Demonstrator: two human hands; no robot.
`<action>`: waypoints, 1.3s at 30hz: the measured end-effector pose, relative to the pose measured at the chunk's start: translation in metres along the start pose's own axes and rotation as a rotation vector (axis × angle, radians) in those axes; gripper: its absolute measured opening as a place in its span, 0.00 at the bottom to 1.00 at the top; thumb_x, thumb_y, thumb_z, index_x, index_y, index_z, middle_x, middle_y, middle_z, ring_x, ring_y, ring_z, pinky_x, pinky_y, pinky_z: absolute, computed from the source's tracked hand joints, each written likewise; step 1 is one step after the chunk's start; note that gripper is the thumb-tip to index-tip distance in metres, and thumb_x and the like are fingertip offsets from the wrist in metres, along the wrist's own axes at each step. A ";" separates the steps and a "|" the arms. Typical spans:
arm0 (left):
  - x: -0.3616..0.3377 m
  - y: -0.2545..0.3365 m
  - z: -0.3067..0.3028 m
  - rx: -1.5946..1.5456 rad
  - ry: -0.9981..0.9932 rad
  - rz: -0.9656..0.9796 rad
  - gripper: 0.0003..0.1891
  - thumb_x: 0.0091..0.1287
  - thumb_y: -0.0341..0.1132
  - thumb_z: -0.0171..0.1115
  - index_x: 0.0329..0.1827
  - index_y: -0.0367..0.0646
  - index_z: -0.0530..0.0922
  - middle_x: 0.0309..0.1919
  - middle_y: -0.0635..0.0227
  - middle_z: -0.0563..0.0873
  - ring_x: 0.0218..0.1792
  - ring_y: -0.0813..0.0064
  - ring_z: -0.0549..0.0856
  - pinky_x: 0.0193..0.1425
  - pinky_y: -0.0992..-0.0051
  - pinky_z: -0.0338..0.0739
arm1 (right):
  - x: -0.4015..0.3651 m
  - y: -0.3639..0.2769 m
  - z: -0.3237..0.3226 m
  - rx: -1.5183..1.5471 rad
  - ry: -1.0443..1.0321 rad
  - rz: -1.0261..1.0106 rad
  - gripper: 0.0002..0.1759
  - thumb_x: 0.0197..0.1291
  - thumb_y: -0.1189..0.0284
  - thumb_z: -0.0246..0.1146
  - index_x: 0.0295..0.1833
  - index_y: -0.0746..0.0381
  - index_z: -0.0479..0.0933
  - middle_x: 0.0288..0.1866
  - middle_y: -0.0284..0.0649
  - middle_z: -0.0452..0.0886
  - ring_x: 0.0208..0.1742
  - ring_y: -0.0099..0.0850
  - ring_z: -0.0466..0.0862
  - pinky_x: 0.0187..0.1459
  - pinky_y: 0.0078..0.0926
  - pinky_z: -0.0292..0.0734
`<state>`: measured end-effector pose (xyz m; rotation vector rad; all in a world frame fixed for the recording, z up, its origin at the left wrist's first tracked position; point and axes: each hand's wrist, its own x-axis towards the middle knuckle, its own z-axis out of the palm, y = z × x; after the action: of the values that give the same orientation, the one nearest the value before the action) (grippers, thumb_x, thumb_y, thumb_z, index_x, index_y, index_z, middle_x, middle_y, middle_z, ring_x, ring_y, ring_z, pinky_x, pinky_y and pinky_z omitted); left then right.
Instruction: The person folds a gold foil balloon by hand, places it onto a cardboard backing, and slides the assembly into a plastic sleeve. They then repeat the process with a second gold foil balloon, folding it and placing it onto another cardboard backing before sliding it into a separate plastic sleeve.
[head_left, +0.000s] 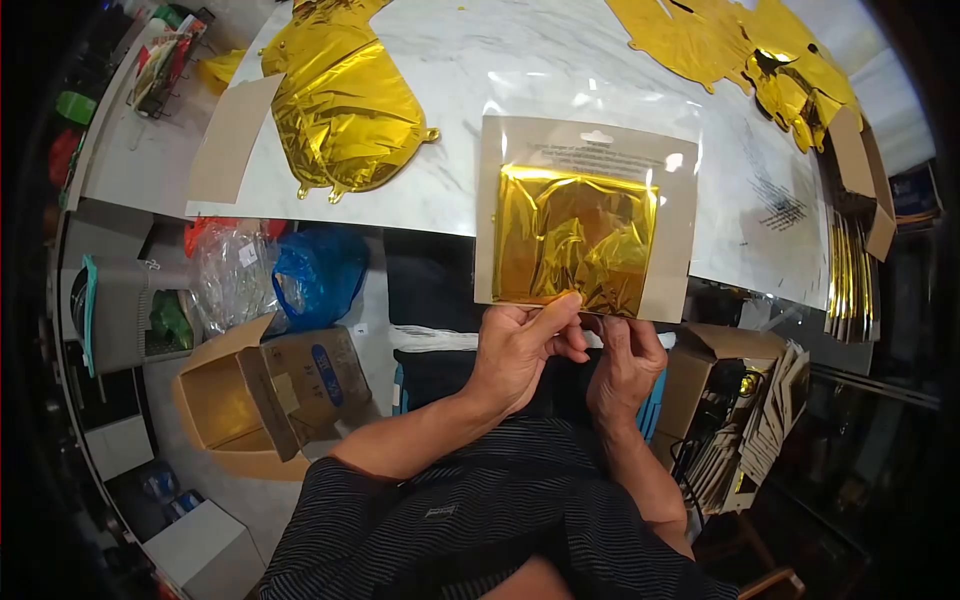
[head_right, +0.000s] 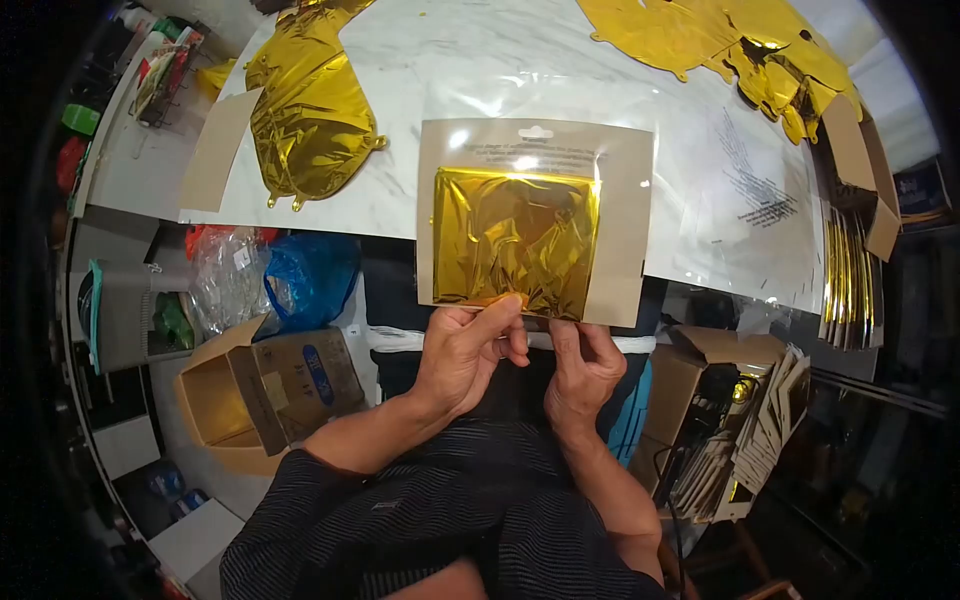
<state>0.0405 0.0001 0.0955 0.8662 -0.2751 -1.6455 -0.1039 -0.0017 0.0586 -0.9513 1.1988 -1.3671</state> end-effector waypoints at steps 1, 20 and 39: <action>-0.001 0.001 0.002 0.019 0.006 0.013 0.10 0.82 0.35 0.65 0.47 0.36 0.86 0.33 0.65 0.88 0.31 0.76 0.88 0.36 0.73 0.88 | 0.004 -0.001 0.003 0.051 -0.004 -0.006 0.12 0.80 0.74 0.65 0.59 0.73 0.83 0.51 0.42 0.89 0.49 0.29 0.89 0.56 0.30 0.85; -0.006 0.002 0.010 0.019 0.019 -0.012 0.10 0.82 0.32 0.64 0.52 0.31 0.87 0.41 0.58 0.93 0.38 0.69 0.94 0.44 0.69 0.94 | 0.029 -0.033 0.006 -0.017 -0.148 0.111 0.09 0.75 0.77 0.68 0.54 0.71 0.88 0.46 0.40 0.94 0.44 0.24 0.90 0.48 0.23 0.84; -0.016 0.000 0.024 -0.025 0.089 -0.140 0.12 0.81 0.33 0.66 0.55 0.29 0.86 0.43 0.53 0.94 0.40 0.67 0.96 0.43 0.75 0.93 | 0.013 -0.049 -0.021 -0.098 -0.222 0.117 0.09 0.74 0.75 0.70 0.50 0.71 0.90 0.41 0.37 0.93 0.40 0.20 0.88 0.43 0.20 0.81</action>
<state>0.0252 0.0086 0.1187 0.9545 -0.1349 -1.7302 -0.1355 -0.0126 0.1022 -1.0554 1.1412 -1.0885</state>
